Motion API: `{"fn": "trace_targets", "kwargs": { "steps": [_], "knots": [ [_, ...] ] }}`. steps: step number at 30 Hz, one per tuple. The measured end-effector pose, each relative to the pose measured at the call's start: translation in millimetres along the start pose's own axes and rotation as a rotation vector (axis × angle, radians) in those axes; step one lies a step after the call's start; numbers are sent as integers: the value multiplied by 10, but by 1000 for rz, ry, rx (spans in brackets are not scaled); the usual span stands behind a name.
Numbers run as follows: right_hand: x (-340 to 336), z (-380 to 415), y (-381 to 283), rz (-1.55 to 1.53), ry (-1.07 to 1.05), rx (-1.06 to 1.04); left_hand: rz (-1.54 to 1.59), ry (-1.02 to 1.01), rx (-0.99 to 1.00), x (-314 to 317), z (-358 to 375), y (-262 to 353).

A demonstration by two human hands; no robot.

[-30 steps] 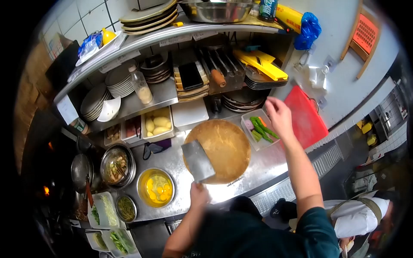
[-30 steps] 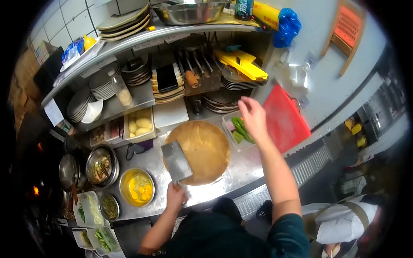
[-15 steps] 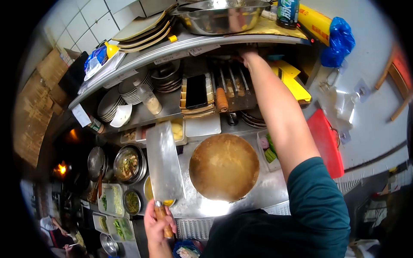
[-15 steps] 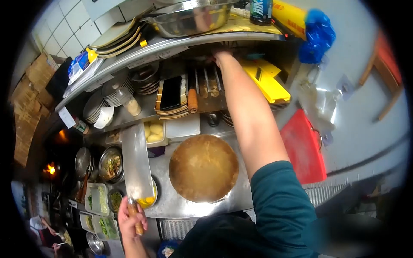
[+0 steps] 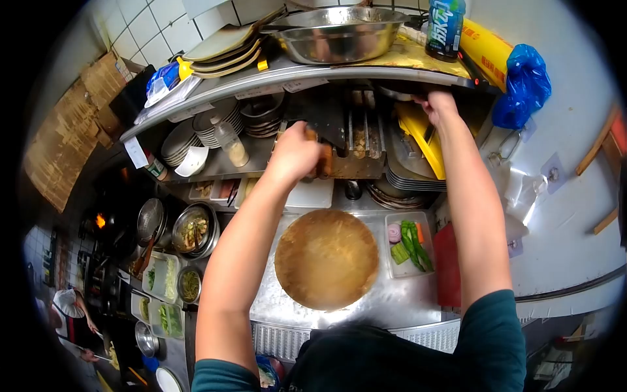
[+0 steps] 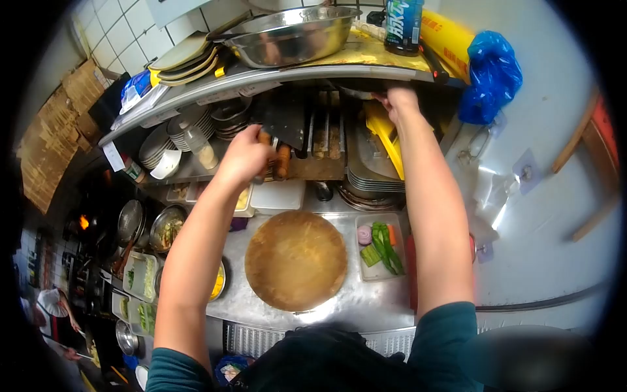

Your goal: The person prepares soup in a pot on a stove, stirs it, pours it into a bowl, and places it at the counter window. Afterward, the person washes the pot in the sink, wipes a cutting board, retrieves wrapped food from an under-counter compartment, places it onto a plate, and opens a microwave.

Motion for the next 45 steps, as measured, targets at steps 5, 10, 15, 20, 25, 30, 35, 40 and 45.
{"fn": "trace_targets", "kwargs": {
  "steps": [5, 10, 15, 20, 25, 30, 35, 40, 45],
  "knots": [
    [-155, 119, -74, -64, -1, 19, -656, -43, 44, 468, -144, 345],
    [-106, 123, -51, -93, -38, 28, -717, 424, 563, 444, 153, 255],
    [201, 56, 77, -11, -118, 81, -765, -180, 182, 494, 326, 26],
    [427, -69, 243, -49, -105, 86, -559, -91, 236, 454, -126, -293],
    [424, 31, 170, -54, -107, 83, 273, 19, -242, 161, -409, 28],
    [399, 63, 132, -54, -126, 62, 595, 91, -181, -267, 58, -11],
    [650, 231, 317, 135, -251, 80, 716, 268, 7, -562, 1219, -380],
    [572, 480, 418, 437, -77, -160, 485, 507, -57, -339, 2767, -1010],
    [199, 1222, 364, 976, 232, -861, 582, 384, -446, 204, 3870, -2110]
  ]
}}
Point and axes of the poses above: each hand's wrist, its own z-axis away from the middle knuckle, its own x-axis out of the palm, y = z × x, the point moved 4 cm from there along -z, towards the middle knuckle, and after that the axes turned 7 degrees about x, right-handed, at the moved point
